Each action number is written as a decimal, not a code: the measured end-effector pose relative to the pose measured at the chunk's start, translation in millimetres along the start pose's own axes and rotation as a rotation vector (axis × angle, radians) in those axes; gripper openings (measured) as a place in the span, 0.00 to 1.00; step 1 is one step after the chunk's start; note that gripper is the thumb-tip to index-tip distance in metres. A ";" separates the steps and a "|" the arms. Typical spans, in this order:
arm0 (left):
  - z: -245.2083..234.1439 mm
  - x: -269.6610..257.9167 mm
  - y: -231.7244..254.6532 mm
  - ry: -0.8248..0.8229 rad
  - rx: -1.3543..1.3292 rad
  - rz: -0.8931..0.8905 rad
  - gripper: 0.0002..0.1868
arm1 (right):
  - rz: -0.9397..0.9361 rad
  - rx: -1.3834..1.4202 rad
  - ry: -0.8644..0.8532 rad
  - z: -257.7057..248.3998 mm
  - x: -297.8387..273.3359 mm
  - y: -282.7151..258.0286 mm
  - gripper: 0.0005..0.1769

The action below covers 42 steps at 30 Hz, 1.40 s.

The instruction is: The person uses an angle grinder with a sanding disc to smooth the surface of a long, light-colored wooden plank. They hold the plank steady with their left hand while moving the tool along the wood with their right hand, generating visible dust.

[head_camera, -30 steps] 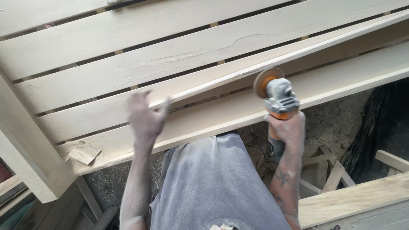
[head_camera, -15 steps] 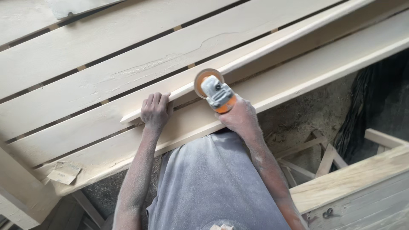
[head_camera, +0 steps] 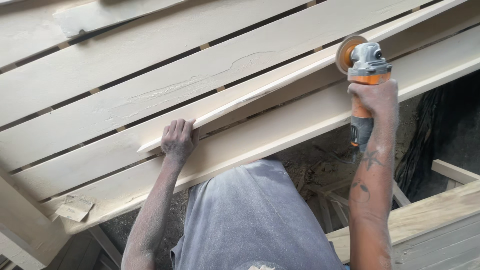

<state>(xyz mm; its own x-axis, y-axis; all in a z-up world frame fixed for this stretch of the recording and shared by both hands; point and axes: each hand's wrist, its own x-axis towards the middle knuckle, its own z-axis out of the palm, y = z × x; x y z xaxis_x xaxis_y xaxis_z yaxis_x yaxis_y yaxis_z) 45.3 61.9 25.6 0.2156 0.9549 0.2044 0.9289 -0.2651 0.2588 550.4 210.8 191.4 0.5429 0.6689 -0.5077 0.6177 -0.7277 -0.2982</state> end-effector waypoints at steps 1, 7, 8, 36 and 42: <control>-0.5 1.2 0.3 -0.002 -0.001 0.003 0.10 | -0.003 -0.021 0.001 -2.4 0.7 1.1 0.27; -0.7 0.0 -1.0 0.014 -0.031 0.000 0.09 | -0.113 -0.084 -0.136 72.2 -75.2 -28.4 0.29; -1.5 0.6 -1.6 0.021 -0.039 -0.002 0.09 | -0.151 -0.123 -0.169 87.3 -97.7 -38.8 0.30; 39.7 -19.0 -7.5 0.052 0.161 0.002 0.11 | -0.080 -0.001 0.005 -99.6 141.0 60.7 0.29; 43.5 -25.4 -12.2 -0.007 0.206 0.000 0.13 | -0.158 0.051 0.011 -139.5 185.3 71.9 0.28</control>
<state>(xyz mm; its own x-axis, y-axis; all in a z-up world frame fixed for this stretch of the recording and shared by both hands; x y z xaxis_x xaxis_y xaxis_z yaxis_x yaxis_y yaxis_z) 41.6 46.7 -23.7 0.2169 0.9560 0.1976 0.9707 -0.2326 0.0597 774.8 303.6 188.7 0.4477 0.7769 -0.4428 0.6660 -0.6201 -0.4147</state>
